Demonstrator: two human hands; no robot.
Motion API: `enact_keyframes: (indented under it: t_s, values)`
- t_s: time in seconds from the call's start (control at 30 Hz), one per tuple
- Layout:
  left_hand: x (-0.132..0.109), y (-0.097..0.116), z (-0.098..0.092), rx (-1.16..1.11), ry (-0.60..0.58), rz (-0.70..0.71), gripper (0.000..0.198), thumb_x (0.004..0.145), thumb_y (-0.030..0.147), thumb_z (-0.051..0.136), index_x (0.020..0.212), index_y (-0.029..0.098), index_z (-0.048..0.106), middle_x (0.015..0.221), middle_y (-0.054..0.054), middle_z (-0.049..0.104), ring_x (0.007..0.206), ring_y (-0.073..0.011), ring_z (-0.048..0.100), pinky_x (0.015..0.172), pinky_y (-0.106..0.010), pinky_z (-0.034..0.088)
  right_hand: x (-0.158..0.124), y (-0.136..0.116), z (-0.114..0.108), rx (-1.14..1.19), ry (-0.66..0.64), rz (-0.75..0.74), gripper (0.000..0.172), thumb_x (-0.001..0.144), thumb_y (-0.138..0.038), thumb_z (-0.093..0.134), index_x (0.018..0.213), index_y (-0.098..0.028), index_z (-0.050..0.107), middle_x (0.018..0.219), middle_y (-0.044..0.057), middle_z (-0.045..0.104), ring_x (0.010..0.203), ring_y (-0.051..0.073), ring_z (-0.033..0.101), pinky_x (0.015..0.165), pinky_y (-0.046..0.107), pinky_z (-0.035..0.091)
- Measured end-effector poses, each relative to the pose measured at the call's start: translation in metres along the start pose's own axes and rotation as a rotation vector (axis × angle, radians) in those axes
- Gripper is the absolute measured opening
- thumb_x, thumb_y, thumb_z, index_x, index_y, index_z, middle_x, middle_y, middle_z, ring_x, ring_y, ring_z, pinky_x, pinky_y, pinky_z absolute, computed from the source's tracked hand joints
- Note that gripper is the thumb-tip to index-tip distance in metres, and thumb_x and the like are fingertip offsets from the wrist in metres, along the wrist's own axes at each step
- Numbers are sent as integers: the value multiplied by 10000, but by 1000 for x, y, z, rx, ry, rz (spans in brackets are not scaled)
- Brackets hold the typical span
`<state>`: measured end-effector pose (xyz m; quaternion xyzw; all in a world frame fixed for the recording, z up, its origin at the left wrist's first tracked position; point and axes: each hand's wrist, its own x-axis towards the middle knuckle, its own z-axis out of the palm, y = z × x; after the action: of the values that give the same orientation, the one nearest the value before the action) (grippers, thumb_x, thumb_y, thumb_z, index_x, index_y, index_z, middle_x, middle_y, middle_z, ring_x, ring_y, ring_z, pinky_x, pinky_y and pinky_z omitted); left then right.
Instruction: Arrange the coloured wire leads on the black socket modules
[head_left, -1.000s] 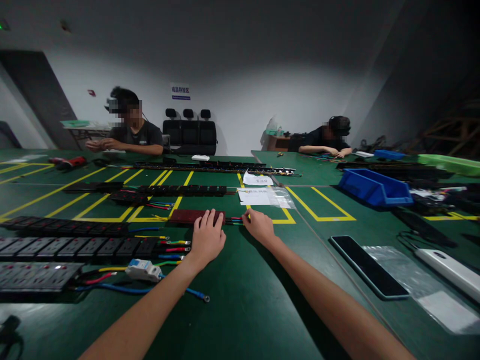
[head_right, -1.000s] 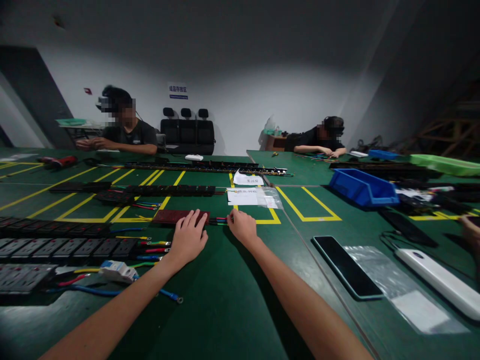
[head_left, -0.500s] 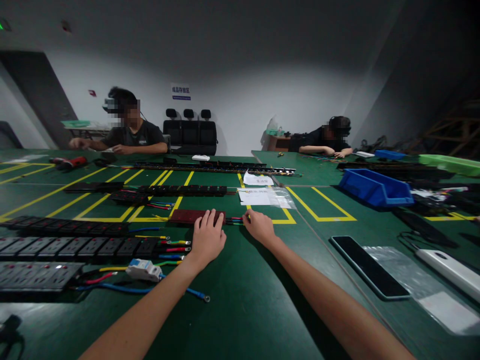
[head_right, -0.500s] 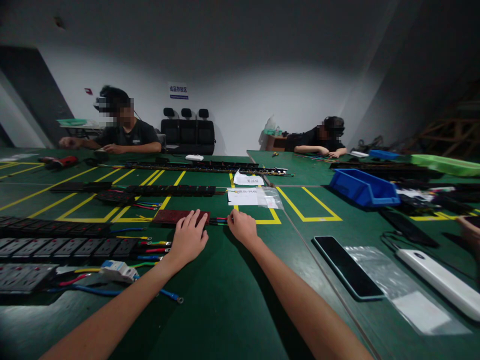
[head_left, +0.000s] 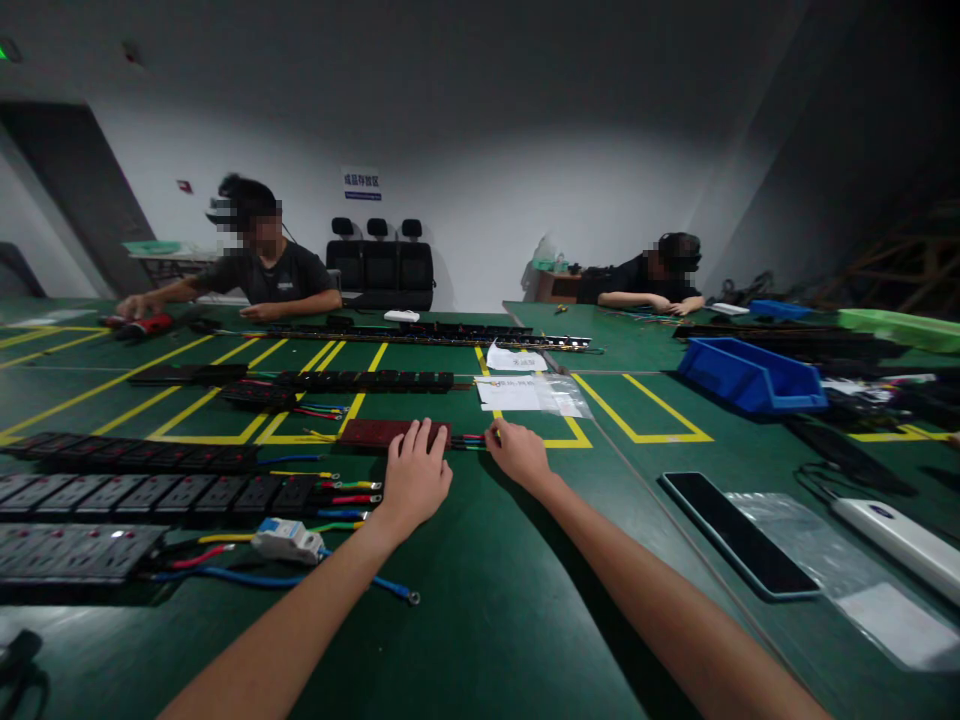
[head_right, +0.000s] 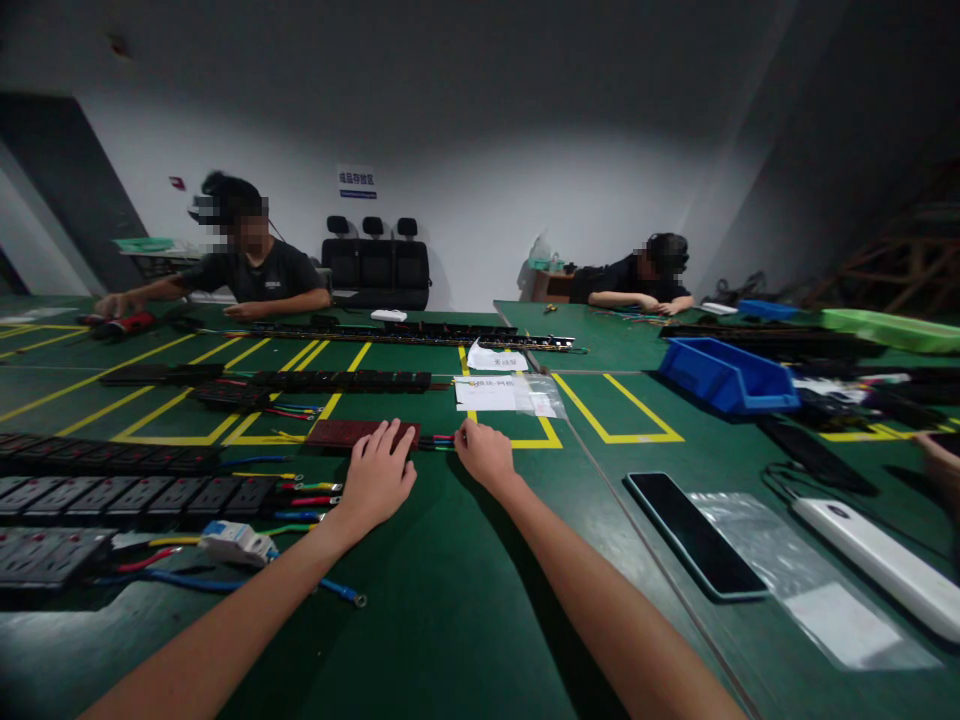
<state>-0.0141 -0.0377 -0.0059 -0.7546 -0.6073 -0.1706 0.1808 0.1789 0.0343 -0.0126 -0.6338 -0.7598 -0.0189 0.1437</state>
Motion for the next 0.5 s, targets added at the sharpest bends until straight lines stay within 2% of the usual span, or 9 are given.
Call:
enact_keyframes:
  t_s: [0.37, 0.5]
  values:
    - [0, 0, 0, -2, -8, 0, 518, 935, 293, 462, 1435, 180, 532, 1511, -142, 490, 1402, -311, 427, 1113, -490, 355, 0, 1, -1, 23, -1, -13, 261, 1024, -392, 420, 1044, -236, 629, 953, 57, 730, 820, 199, 680, 667, 261, 379]
    - [1, 0, 0, -9, -4, -7, 518, 930, 287, 469, 1434, 186, 534, 1513, -138, 488, 1403, -311, 427, 1116, -491, 354, -3, 0, -6, 88, 88, -11, 274, 1033, -386, 399, 1150, -243, 601, 1086, 59, 706, 865, 183, 666, 668, 256, 376]
